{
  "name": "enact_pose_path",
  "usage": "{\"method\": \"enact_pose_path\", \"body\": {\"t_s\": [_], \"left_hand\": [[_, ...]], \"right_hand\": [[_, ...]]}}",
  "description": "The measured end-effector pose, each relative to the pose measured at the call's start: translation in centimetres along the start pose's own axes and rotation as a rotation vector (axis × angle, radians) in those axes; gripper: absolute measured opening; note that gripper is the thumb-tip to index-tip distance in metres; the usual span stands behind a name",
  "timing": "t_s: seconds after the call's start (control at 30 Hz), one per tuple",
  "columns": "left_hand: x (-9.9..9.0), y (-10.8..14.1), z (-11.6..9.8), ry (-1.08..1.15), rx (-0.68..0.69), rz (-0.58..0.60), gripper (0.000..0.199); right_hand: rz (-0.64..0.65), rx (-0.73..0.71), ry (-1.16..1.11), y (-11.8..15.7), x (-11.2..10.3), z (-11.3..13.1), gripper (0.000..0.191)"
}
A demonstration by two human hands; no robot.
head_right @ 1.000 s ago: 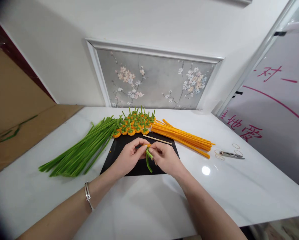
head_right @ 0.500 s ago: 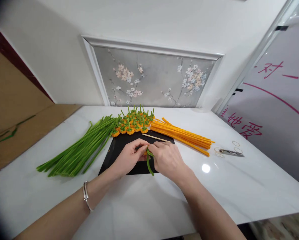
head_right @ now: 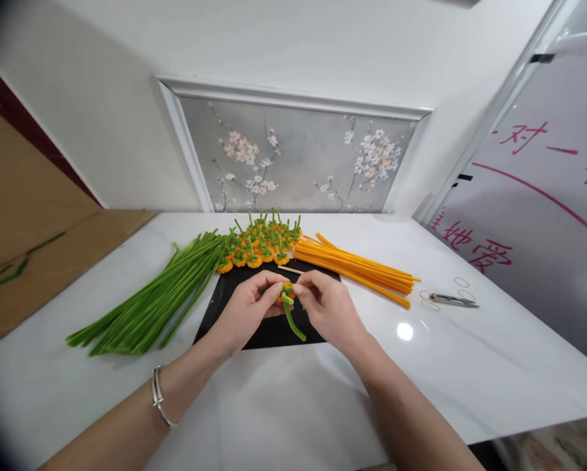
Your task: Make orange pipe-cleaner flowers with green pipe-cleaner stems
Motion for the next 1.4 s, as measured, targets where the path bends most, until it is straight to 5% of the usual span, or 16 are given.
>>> {"method": "enact_pose_path", "body": {"t_s": [0.1,0.37,0.7,0.9,1.23,1.4], "left_hand": [[0.2,0.0,-0.1,-0.055,0.047,-0.022,0.019],[0.8,0.3,-0.2,-0.001,0.055,-0.011,0.022],[0.6,0.4,-0.2,0.196,-0.087,0.063,0.028],[0.4,0.3,-0.6,0.167,-0.057,0.043,0.024],[0.0,-0.1,0.4,0.133,-0.035,-0.008,0.023],[-0.1,-0.2,0.7,0.043,-0.065,0.088,0.027]], "right_hand": [[0.003,-0.003,-0.020,0.1,0.3,0.2,0.014],[-0.016,-0.280,0.218,0.4,0.2,1.5,0.013],[0.003,-0.018,-0.070,0.0,0.1,0.3,0.017],[0.004,-0.011,-0.136,0.1,-0.2,0.2,0.021],[0.116,-0.129,0.223,0.3,0.1,0.9,0.017],[0.003,-0.230,0.305,0.4,-0.5,0.7,0.016]]}}
Point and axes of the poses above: each hand's wrist, its own y-axis away from the middle knuckle, its own x-axis out of the palm, z = x × y, the point moved 4 cm from there along -y, towards the middle knuckle, and after that the axes turned 14 degrees about -y, right-handed, at the moved point
